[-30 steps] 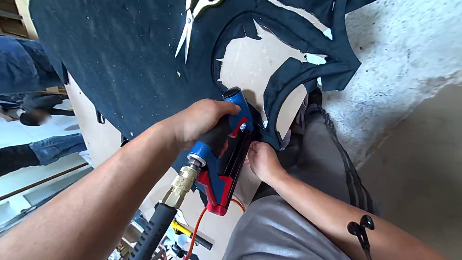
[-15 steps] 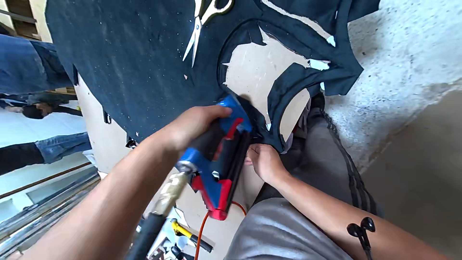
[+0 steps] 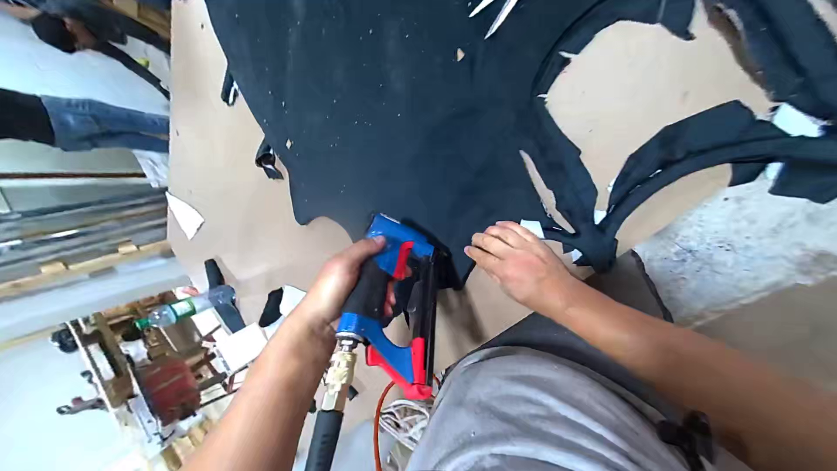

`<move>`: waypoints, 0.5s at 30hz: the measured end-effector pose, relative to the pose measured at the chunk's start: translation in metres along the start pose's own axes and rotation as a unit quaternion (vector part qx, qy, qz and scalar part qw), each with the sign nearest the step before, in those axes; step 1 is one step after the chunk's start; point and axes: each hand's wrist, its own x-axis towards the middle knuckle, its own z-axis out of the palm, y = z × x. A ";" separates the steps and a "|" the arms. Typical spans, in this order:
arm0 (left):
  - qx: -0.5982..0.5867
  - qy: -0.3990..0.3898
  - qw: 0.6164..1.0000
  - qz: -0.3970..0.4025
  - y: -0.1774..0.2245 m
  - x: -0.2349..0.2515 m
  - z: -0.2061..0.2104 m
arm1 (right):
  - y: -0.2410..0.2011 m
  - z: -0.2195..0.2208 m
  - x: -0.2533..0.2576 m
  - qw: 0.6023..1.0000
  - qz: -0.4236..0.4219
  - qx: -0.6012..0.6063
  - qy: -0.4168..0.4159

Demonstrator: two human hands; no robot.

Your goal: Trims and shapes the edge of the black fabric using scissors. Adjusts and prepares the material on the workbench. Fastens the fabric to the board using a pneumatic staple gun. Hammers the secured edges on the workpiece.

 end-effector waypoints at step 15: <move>-0.120 0.064 0.987 -0.090 -0.003 0.016 0.039 | 0.011 0.002 0.011 0.998 -0.031 0.029 0.048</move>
